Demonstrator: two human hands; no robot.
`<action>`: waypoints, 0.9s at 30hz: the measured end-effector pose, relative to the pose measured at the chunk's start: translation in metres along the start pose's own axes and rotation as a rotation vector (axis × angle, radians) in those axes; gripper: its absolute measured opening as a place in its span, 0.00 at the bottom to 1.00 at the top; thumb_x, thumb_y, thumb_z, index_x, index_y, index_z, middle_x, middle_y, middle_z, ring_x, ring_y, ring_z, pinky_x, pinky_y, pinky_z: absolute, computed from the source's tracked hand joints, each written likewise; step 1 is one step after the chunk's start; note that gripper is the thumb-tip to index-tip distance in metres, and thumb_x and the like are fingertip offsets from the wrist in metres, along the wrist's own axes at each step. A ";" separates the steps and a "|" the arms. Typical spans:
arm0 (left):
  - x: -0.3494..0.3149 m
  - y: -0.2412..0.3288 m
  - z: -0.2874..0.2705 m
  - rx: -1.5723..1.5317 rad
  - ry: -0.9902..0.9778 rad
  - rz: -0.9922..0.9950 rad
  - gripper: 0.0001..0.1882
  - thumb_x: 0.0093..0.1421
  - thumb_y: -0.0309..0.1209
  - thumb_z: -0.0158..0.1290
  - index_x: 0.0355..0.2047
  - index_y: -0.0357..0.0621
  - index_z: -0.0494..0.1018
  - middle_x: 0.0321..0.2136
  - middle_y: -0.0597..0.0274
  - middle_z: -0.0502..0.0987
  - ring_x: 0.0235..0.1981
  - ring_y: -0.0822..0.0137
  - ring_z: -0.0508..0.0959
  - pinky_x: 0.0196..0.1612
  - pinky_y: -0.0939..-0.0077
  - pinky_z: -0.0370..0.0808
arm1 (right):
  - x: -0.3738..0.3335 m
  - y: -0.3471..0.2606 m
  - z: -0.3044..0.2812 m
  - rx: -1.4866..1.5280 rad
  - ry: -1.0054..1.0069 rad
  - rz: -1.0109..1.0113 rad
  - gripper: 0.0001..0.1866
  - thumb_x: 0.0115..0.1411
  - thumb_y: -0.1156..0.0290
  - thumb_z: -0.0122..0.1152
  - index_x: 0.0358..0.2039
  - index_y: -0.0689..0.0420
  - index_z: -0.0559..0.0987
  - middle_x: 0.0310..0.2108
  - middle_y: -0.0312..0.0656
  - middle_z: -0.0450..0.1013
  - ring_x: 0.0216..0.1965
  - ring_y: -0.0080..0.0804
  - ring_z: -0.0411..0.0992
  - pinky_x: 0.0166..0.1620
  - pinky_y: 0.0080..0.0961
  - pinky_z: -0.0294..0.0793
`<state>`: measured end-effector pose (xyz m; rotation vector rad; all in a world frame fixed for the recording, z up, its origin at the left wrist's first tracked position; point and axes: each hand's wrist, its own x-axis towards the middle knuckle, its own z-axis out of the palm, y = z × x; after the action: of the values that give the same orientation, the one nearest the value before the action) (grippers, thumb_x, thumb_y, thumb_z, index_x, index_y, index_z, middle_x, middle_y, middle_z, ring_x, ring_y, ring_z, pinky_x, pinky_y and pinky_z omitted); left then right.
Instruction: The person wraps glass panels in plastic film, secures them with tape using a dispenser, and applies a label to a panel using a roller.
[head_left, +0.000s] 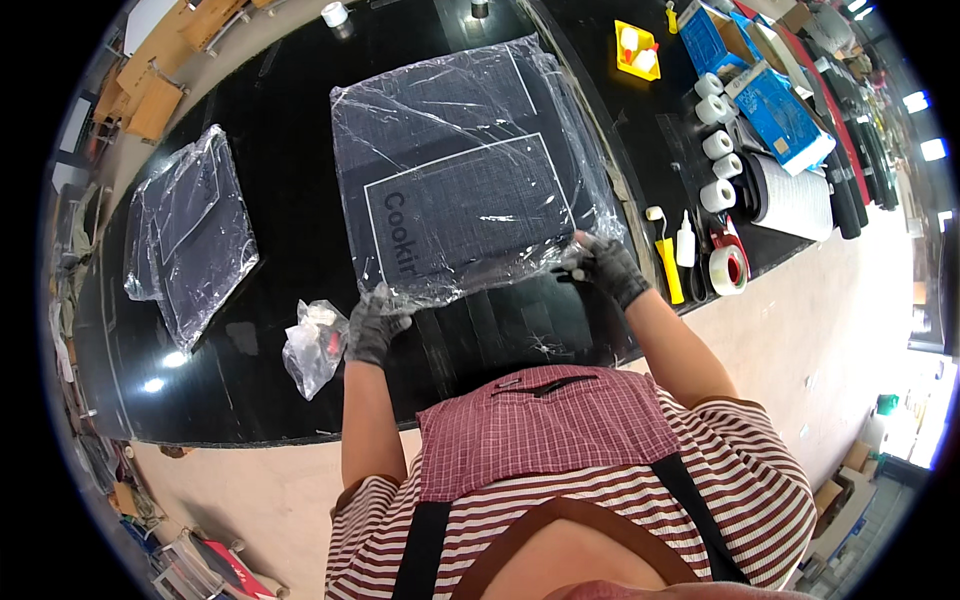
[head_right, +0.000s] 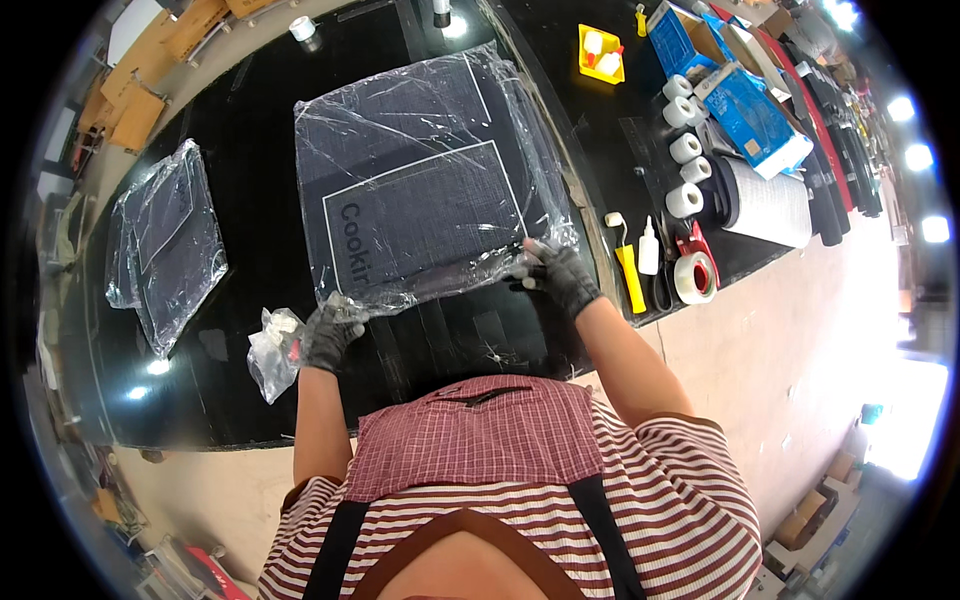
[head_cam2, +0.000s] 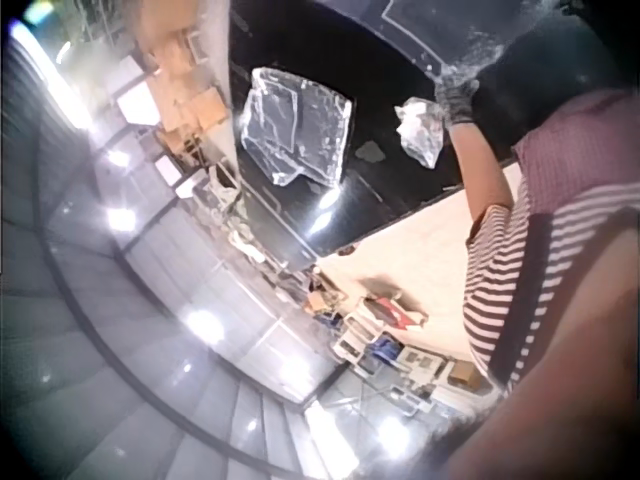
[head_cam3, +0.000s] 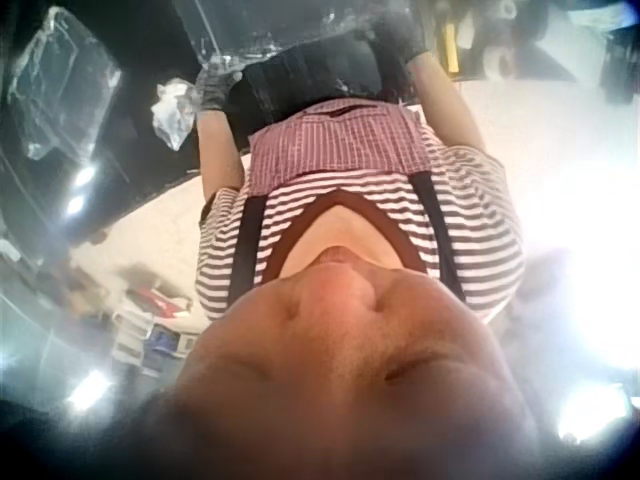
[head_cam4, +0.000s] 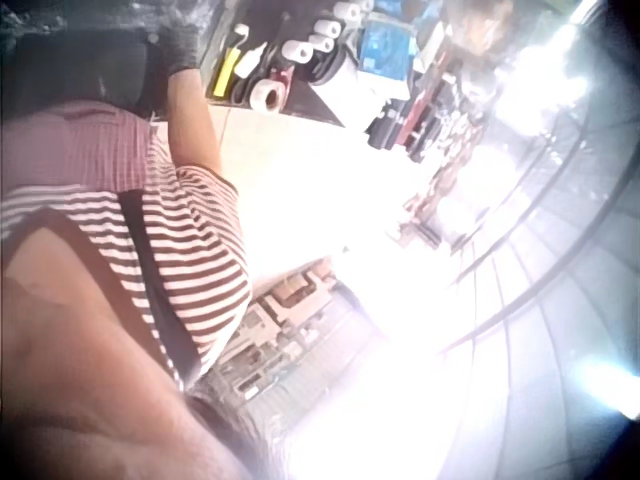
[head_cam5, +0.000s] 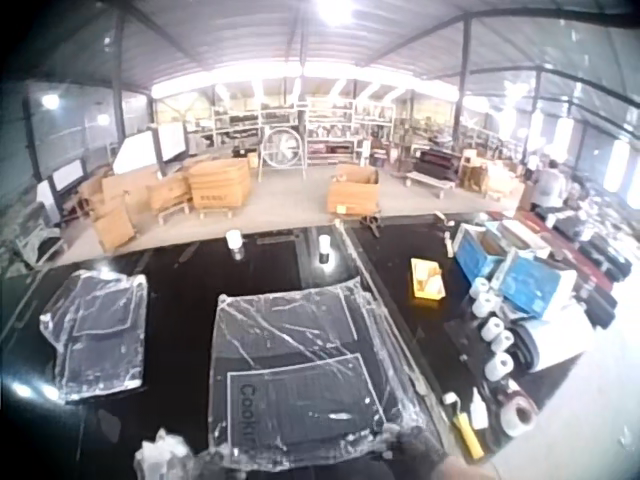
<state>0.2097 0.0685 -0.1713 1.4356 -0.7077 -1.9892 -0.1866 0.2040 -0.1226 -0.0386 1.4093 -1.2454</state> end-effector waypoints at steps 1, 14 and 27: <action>0.006 0.002 0.006 0.033 0.011 0.038 0.18 0.58 0.37 0.53 0.40 0.34 0.68 0.32 0.51 0.76 0.29 0.57 0.79 0.26 0.69 0.79 | 0.014 0.003 -0.003 0.010 -0.070 -0.045 0.10 0.57 0.67 0.57 0.32 0.61 0.74 0.26 0.40 0.74 0.22 0.29 0.72 0.25 0.22 0.74; -0.024 -0.016 -0.024 0.017 0.170 -0.002 0.06 0.56 0.31 0.55 0.29 0.44 0.71 0.20 0.63 0.73 0.17 0.69 0.74 0.16 0.79 0.70 | -0.033 -0.001 -0.037 -0.103 0.057 -0.041 0.15 0.54 0.57 0.62 0.28 0.55 0.72 0.21 0.32 0.69 0.19 0.19 0.69 0.21 0.13 0.68; -0.029 -0.026 -0.046 0.021 0.296 0.064 0.07 0.55 0.31 0.56 0.30 0.46 0.69 0.20 0.65 0.73 0.17 0.69 0.75 0.16 0.79 0.73 | -0.034 0.023 -0.090 -0.277 0.180 -0.137 0.09 0.59 0.67 0.54 0.24 0.56 0.73 0.16 0.33 0.70 0.13 0.18 0.65 0.16 0.15 0.64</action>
<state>0.2575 0.1032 -0.1835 1.6528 -0.6348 -1.6778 -0.2286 0.2922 -0.1385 -0.2213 1.7534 -1.1791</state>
